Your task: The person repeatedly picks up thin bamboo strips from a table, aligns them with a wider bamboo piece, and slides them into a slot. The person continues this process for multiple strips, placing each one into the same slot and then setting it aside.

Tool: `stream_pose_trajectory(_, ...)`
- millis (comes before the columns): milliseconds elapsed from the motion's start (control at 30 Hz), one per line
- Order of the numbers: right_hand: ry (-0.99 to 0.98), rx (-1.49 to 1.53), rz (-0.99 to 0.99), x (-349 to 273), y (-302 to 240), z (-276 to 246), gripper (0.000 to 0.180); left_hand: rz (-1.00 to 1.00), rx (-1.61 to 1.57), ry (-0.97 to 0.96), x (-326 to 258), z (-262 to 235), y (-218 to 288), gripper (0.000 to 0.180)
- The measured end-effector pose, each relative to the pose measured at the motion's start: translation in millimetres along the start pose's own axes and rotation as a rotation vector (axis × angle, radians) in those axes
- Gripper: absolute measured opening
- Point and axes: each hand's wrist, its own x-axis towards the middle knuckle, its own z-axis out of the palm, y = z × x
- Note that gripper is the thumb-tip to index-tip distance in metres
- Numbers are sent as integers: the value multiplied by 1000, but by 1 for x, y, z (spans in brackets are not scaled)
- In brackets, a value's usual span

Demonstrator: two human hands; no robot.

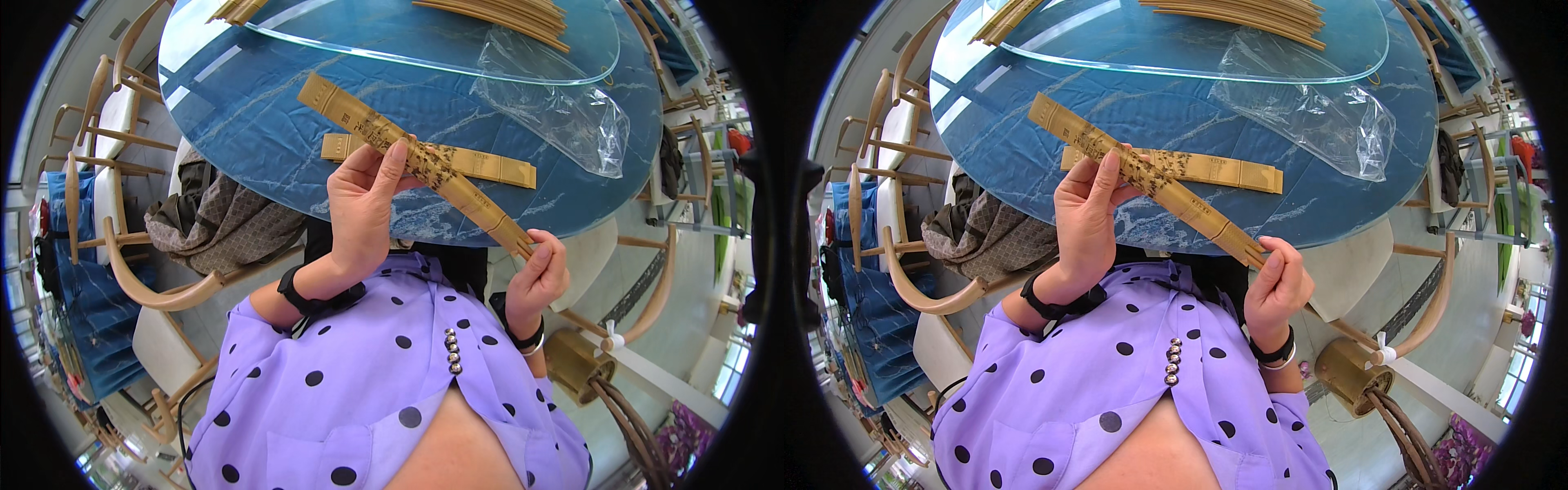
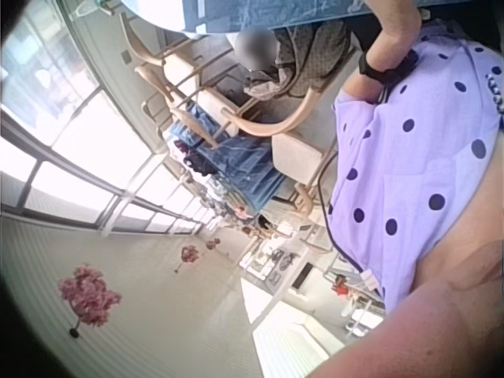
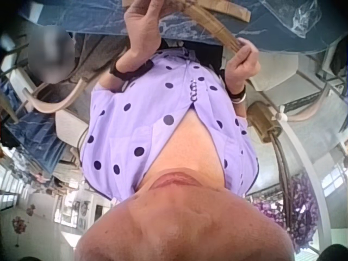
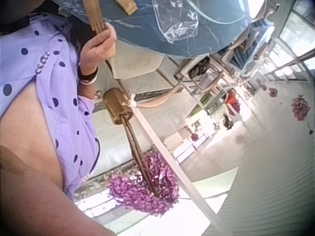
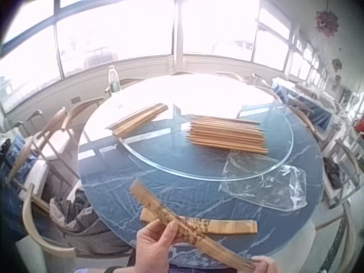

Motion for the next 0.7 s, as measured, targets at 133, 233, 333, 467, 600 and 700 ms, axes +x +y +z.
stream_pose_trajectory(133, -5, -20, -8, -1, 1, -2, 20, -58, -90, 48, 4, 2, 7, 27)
stream_pose_trajectory(233, 29, -10, -19, -1, 0, 1, 20, -10, -85, 66, 9, 1, 10, 29)
stream_pose_trajectory(333, 49, -6, 2, -1, -2, 2, 19, 6, -67, 30, 8, 2, 9, 31)
stream_pose_trajectory(467, 65, -9, -27, 0, -3, 5, 18, -34, -54, 22, 4, 1, 6, 32)
stream_pose_trajectory(600, 12, 34, 25, -2, -5, 2, 17, -41, -99, 32, 7, -1, 9, 34)
stream_pose_trajectory(700, 34, 33, -10, -3, -1, 3, 17, -30, -133, 36, 12, -5, 14, 35)
